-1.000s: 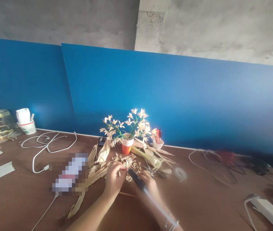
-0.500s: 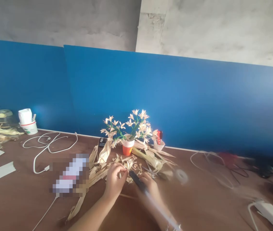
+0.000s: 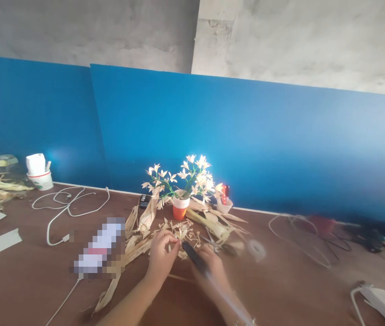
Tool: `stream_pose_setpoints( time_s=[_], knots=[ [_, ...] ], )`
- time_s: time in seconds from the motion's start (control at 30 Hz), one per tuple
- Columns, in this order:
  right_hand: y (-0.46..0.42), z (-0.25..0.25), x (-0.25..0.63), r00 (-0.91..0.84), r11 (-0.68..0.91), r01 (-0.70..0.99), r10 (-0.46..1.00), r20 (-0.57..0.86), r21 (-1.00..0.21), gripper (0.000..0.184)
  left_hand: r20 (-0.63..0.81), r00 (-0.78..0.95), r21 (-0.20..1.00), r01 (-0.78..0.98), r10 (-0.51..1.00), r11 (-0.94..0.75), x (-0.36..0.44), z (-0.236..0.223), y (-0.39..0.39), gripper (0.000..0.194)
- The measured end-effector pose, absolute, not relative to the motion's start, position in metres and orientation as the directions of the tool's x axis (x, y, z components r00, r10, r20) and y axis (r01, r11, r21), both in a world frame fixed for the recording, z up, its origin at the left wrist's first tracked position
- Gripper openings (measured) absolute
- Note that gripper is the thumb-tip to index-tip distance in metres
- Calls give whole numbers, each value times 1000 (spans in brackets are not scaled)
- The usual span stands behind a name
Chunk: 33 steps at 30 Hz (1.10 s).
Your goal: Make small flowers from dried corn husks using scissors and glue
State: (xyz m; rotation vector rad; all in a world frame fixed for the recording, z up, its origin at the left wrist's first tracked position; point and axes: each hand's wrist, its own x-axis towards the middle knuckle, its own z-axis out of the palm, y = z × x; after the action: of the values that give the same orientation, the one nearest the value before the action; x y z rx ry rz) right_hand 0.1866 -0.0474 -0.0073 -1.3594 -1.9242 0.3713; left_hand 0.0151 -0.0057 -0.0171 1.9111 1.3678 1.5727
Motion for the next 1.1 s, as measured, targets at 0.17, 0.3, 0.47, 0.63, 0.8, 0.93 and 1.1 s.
stream_pose_setpoints(
  time_s=[0.17,0.3,0.47,0.63,0.8,0.93,1.1],
  knots=[
    [-47,-10,188,-192,411,700,896,400,-584,12,584,-49,731,466,810,-498,16,-16,-6,15],
    [-45,-12,189,-190,405,692,901,390,-598,11,587,-50,731,462,808,-502,16,-15,-7,16],
    [-46,-11,189,-178,391,689,908,379,-611,12,590,-55,727,470,805,-501,15,-16,-6,16],
    [-46,-10,189,-184,386,689,911,368,-613,11,582,-45,730,468,812,-497,16,-16,-6,16],
    [-43,-13,191,-184,383,701,912,366,-602,13,594,-34,720,467,804,-513,16,-15,-6,18],
    [-43,-16,192,-182,394,715,903,390,-578,10,596,-37,722,463,802,-515,15,-14,-6,17],
    [-43,-14,191,-200,418,730,887,415,-541,10,587,-41,726,469,808,-504,15,-17,-6,17]
  ],
)
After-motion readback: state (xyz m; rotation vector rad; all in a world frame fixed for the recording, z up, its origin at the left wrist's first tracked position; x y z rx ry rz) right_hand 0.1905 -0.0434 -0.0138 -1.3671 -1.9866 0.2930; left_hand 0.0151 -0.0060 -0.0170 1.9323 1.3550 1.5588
